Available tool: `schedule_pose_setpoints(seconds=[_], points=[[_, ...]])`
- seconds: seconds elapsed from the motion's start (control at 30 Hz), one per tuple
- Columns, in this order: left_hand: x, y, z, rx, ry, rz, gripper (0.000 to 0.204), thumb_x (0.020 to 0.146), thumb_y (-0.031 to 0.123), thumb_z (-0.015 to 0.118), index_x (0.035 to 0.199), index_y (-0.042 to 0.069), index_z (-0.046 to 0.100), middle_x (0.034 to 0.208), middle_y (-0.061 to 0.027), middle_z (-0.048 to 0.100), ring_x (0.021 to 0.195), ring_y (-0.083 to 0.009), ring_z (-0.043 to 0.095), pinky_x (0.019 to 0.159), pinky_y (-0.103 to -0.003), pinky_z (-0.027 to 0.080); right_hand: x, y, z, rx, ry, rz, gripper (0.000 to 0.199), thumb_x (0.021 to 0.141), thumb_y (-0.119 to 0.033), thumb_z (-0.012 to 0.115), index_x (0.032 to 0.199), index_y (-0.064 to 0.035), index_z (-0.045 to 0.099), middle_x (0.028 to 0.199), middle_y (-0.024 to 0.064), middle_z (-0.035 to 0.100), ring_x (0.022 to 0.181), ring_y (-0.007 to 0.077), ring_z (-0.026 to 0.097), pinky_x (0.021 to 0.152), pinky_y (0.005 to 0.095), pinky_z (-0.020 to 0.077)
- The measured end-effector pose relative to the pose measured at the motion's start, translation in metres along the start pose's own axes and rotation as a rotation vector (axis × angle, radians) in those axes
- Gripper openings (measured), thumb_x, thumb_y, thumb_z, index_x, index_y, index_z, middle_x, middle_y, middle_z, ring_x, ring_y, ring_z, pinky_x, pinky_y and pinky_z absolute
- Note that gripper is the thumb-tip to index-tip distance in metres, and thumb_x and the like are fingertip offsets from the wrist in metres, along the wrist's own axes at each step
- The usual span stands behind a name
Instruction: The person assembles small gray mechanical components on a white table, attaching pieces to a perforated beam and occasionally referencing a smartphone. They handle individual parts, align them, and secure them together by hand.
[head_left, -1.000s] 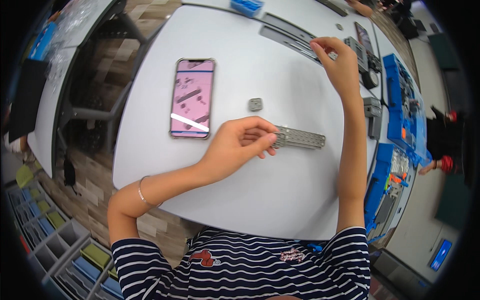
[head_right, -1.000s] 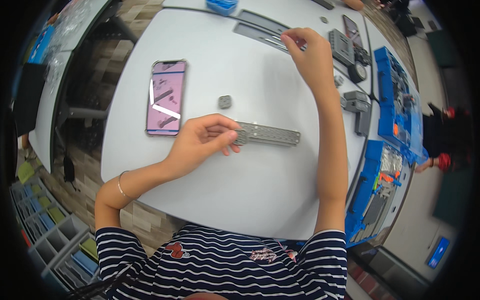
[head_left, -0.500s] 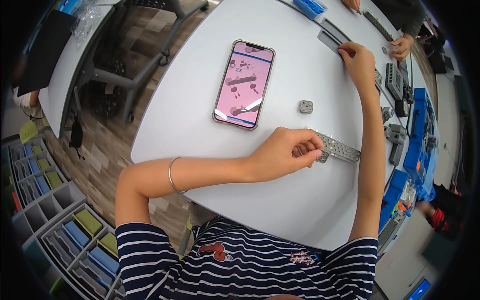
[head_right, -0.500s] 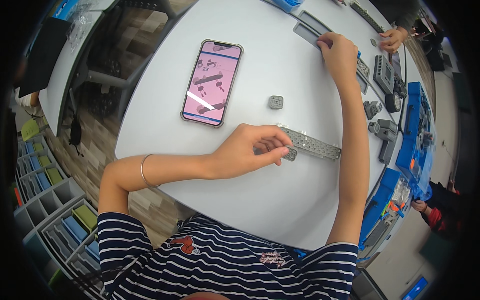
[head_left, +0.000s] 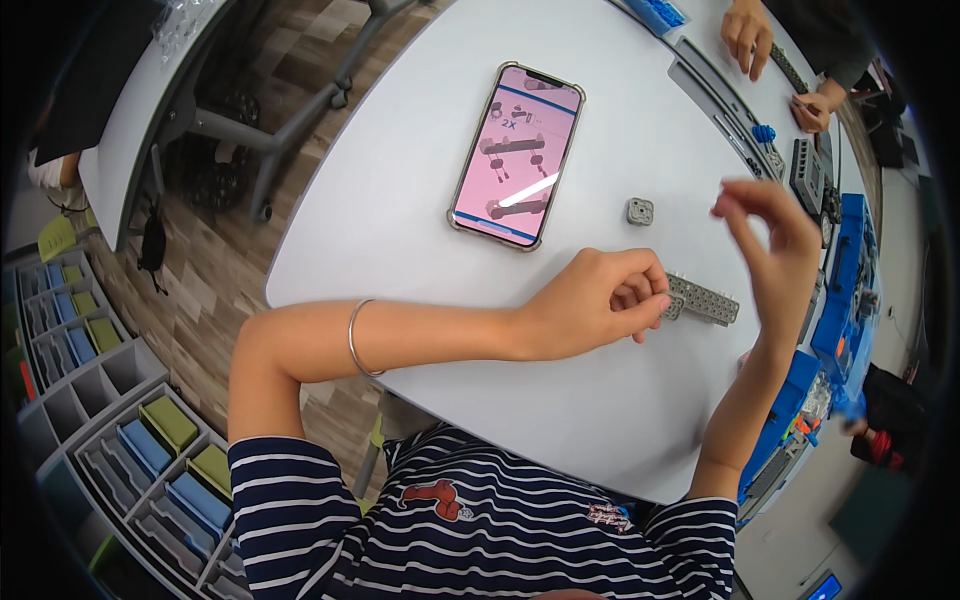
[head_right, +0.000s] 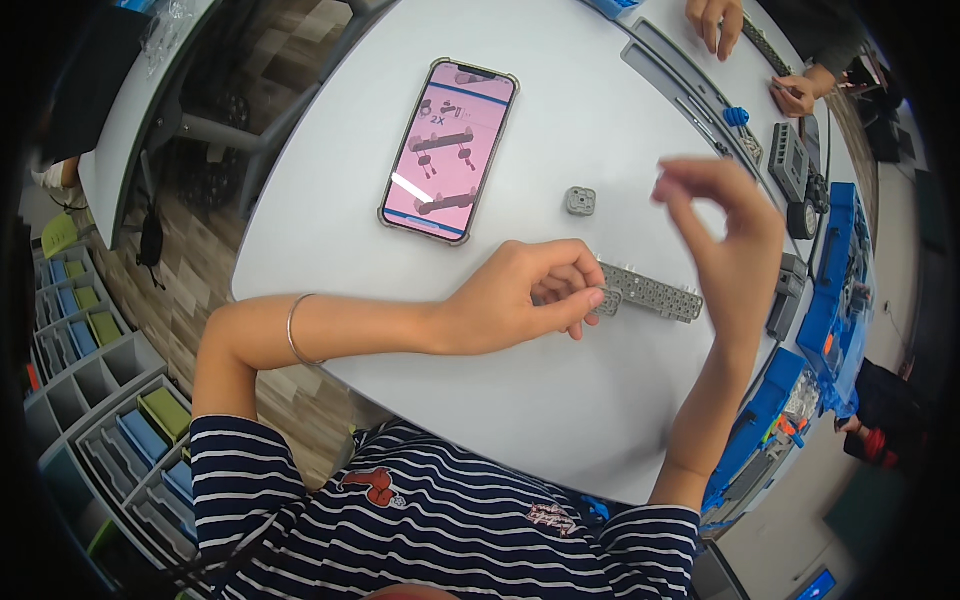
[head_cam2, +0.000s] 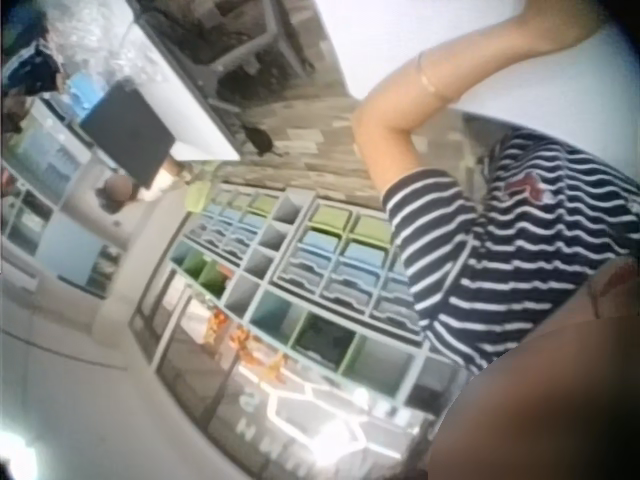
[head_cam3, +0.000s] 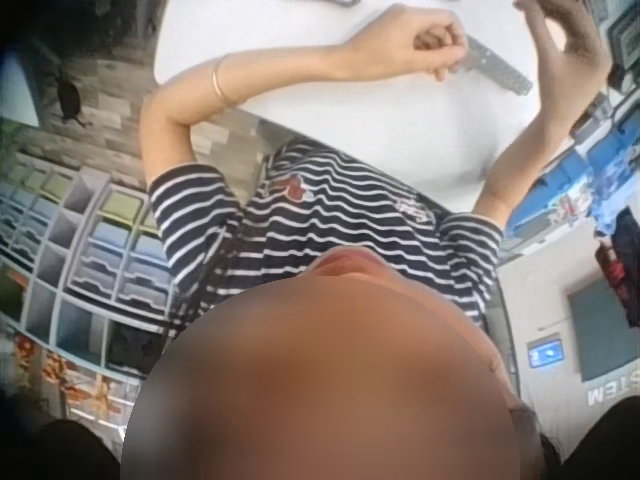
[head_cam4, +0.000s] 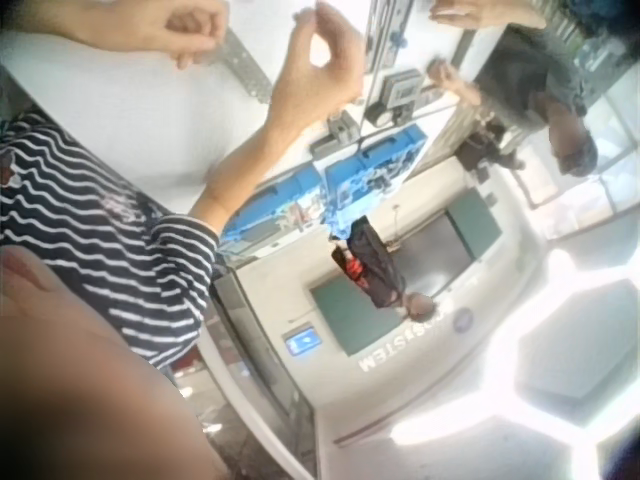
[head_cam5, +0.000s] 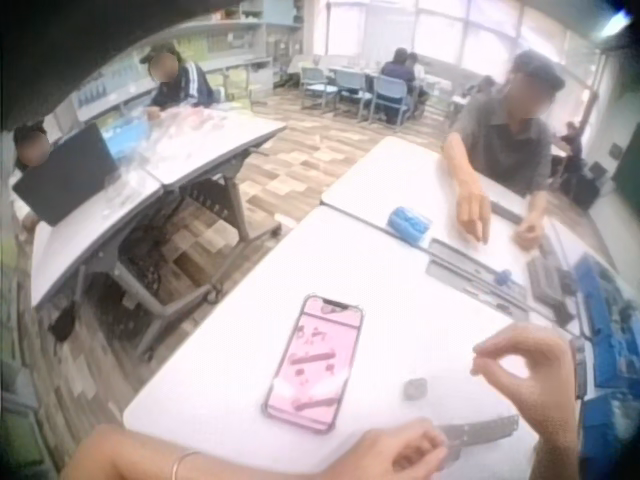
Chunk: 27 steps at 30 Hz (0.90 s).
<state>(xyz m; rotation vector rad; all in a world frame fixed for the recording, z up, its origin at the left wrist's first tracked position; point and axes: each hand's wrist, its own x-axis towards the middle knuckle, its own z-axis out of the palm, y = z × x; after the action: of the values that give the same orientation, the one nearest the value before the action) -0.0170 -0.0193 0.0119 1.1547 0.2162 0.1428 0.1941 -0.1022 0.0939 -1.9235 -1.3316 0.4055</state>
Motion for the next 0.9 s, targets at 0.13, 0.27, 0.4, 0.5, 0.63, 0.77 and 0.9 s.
schedule_pose_setpoints(seconds=[0.13,0.27,0.4,0.5,0.63,0.77,0.9], points=[[0.001,-0.002,0.000,-0.017,0.017,0.015,0.015,0.104,0.013,0.064,0.106,-0.001,0.059,0.091,-0.0099,0.073,0.080,-0.0148,0.073,0.072,-0.027,0.057,-0.036,-0.016,0.018,0.050,-0.013,0.051,0.018,0.085,0.002,0.076,0.103,0.0028,0.076,0.095,0.0088,0.075,0.090,0.0150,0.072,0.085,0.0277,0.0544],[0.002,-0.003,0.000,-0.085,0.036,0.001,0.014,0.104,0.011,0.063,0.108,-0.002,0.059,0.093,-0.0101,0.073,0.080,-0.0149,0.073,0.073,-0.027,0.059,-0.052,-0.021,0.020,0.079,-0.015,0.016,0.016,0.084,0.005,0.076,0.099,0.0021,0.076,0.094,0.0101,0.075,0.090,0.0174,0.072,0.085,0.0279,0.0548],[0.004,-0.003,-0.001,-0.122,0.046,0.002,0.015,0.104,0.011,0.064,0.111,-0.002,0.059,0.093,-0.0100,0.072,0.082,-0.0151,0.074,0.073,-0.026,0.059,-0.059,-0.020,0.018,0.098,0.001,0.045,0.018,0.082,0.008,0.077,0.099,0.0022,0.076,0.094,0.0110,0.075,0.088,0.0182,0.072,0.083,0.0280,0.0546],[0.005,-0.003,-0.001,-0.128,0.048,-0.006,0.017,0.104,0.011,0.064,0.114,-0.002,0.059,0.094,-0.0095,0.072,0.083,-0.0151,0.074,0.072,-0.027,0.059,-0.060,-0.018,0.016,0.079,0.021,0.019,0.021,0.080,0.009,0.079,0.100,0.0026,0.076,0.094,0.0109,0.074,0.088,0.0182,0.071,0.082,0.0283,0.0543],[0.006,-0.002,-0.002,-0.132,0.060,-0.023,0.019,0.104,0.012,0.065,0.116,-0.002,0.059,0.094,-0.0092,0.071,0.083,-0.0149,0.073,0.072,-0.028,0.059,-0.062,-0.017,0.012,0.074,0.017,-0.011,0.021,0.079,0.009,0.079,0.099,0.0024,0.076,0.096,0.0112,0.075,0.089,0.0190,0.071,0.083,0.0287,0.0540],[0.007,-0.001,-0.003,-0.177,0.115,-0.047,0.021,0.104,0.011,0.067,0.118,-0.002,0.060,0.094,-0.0093,0.071,0.081,-0.0143,0.071,0.071,-0.028,0.058,-0.063,-0.016,0.010,0.123,0.008,0.006,0.021,0.078,0.009,0.080,0.097,0.0020,0.077,0.096,0.0112,0.076,0.090,0.0199,0.072,0.083,0.0293,0.0541],[0.006,-0.002,-0.003,-0.177,0.146,-0.079,0.022,0.103,0.009,0.067,0.121,-0.002,0.060,0.097,-0.0102,0.070,0.081,-0.0147,0.071,0.070,-0.028,0.058,-0.064,-0.014,0.008,0.165,-0.005,0.040,0.020,0.077,0.008,0.081,0.096,0.0007,0.079,0.094,0.0104,0.078,0.090,0.0200,0.072,0.083,0.0300,0.0544]])
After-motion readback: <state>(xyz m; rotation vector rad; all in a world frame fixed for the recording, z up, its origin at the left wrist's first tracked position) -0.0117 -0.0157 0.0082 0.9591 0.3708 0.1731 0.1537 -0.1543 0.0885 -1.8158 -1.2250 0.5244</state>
